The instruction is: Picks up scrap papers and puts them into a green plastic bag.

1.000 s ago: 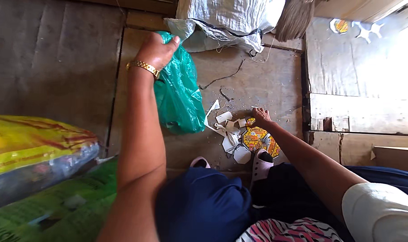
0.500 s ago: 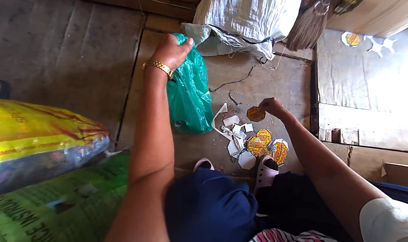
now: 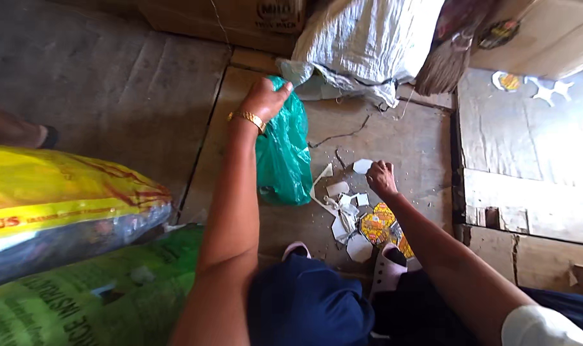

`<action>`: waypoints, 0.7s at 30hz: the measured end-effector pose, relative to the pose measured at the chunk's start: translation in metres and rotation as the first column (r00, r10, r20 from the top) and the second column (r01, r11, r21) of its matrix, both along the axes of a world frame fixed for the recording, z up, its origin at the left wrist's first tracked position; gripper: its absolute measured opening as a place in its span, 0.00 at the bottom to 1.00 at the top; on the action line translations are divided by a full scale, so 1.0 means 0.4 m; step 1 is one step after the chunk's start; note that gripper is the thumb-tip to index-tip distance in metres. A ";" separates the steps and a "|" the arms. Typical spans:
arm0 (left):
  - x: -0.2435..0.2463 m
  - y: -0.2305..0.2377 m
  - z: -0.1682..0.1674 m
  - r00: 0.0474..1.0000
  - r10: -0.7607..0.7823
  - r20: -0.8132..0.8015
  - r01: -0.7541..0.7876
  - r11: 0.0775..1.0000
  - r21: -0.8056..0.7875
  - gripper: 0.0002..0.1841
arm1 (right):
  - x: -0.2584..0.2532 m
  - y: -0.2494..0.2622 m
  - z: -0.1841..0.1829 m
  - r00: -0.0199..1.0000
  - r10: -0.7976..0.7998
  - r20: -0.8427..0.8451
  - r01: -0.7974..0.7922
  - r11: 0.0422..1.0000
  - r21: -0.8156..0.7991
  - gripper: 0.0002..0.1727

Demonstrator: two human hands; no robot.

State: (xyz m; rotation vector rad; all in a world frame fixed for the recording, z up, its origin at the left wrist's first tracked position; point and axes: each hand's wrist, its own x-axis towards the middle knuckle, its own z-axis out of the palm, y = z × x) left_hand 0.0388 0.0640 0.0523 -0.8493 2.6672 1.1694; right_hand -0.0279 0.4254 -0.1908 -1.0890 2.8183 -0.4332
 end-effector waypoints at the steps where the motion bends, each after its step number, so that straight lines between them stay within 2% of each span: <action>1: 0.000 -0.006 0.009 1.000 0.003 0.001 -0.003 1.000 -0.008 0.32 | -0.008 -0.018 0.013 0.998 0.012 -0.062 -0.016 0.998 -0.060 0.08; 5: 0.005 -0.017 0.002 0.999 0.005 0.037 -0.005 1.000 0.000 0.32 | -0.016 -0.078 0.064 0.971 0.013 -0.239 -0.095 0.939 -0.332 0.08; 6: 0.003 -0.022 0.001 0.999 0.014 0.028 -0.014 1.000 0.001 0.32 | -0.029 -0.101 0.075 0.978 -0.002 -0.207 -0.079 0.920 -0.384 0.08; 8: 0.002 -0.038 -0.005 0.999 0.025 0.025 -0.025 1.000 0.003 0.33 | -0.056 -0.157 0.106 0.999 -0.021 -0.025 0.009 0.904 -0.428 0.08; 11: 0.009 -0.071 -0.022 0.998 0.018 0.057 -0.019 1.000 0.008 0.33 | -0.091 -0.242 0.185 0.945 0.001 0.326 0.110 0.941 -0.321 0.10; 14: 0.029 -0.106 -0.033 0.997 0.043 0.067 -0.044 0.999 0.021 0.33 | -0.148 -0.338 0.268 0.778 0.019 0.628 0.089 0.986 -0.140 0.11; 17: 0.071 -0.135 -0.028 0.995 0.090 0.049 -0.092 0.995 0.042 0.32 | -0.203 -0.449 0.332 0.675 0.049 0.736 0.027 0.996 -0.091 0.10; 21: 0.156 -0.176 -0.077 0.980 0.192 -0.056 -0.189 0.980 0.065 0.37 | -0.277 -0.620 0.411 0.661 0.074 0.747 0.070 0.985 -0.159 0.11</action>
